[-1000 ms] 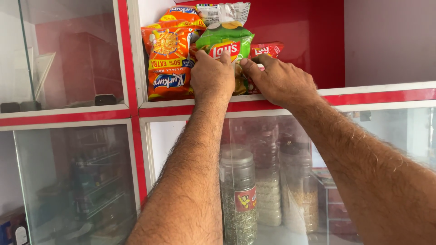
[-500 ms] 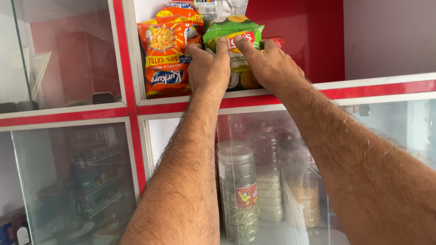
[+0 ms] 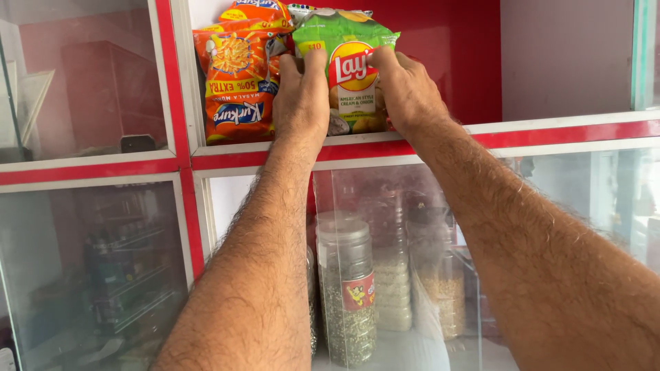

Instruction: Moving snack bags from shelves and hanging them on a display wire in a shop.

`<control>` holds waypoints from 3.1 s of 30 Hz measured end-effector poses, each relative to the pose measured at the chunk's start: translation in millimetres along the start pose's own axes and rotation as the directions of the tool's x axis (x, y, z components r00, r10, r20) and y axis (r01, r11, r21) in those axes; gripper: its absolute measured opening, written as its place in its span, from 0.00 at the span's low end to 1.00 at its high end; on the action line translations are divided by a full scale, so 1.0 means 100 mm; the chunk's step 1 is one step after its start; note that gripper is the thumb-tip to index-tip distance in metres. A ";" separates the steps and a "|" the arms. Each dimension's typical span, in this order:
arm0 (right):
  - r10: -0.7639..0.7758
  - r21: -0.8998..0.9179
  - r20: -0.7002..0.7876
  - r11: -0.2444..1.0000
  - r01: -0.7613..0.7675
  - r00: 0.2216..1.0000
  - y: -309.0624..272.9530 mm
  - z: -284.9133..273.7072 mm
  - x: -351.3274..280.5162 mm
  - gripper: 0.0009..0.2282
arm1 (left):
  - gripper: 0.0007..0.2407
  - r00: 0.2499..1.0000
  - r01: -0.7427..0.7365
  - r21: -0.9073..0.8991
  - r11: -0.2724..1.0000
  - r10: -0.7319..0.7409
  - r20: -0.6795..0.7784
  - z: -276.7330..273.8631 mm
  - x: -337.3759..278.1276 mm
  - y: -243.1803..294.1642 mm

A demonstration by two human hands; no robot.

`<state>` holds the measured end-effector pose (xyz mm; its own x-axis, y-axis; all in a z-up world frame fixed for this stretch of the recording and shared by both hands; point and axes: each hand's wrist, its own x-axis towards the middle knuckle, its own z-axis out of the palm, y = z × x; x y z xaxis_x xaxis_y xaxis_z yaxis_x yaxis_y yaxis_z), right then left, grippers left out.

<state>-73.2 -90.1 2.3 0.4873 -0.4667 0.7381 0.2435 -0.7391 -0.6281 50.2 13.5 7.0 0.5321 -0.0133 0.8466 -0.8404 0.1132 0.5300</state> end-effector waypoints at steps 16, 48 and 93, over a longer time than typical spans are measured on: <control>-0.152 0.187 0.157 0.975 0.122 0.976 0.11 -0.14 -0.04 0.36 | 0.44 0.996 0.000 -0.065 0.998 0.006 0.091 -0.05 -0.11 0.11; -0.047 0.268 0.147 0.963 0.006 0.988 0.01 -0.68 -0.93 0.43 | 0.31 0.957 0.243 -0.372 0.896 -0.160 0.241 -0.53 -1.15 0.88; 0.167 0.603 0.631 0.509 -0.615 0.757 0.25 -1.33 -2.84 0.21 | 0.35 0.710 0.441 0.233 0.866 -0.496 0.500 -1.08 -3.00 1.30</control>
<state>-317.0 -39.9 -190.3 0.9391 -0.1703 0.2986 0.3300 0.2036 -0.9218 -207.2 139.9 -183.5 0.7435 -0.5619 0.3626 -0.5172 -0.1395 0.8444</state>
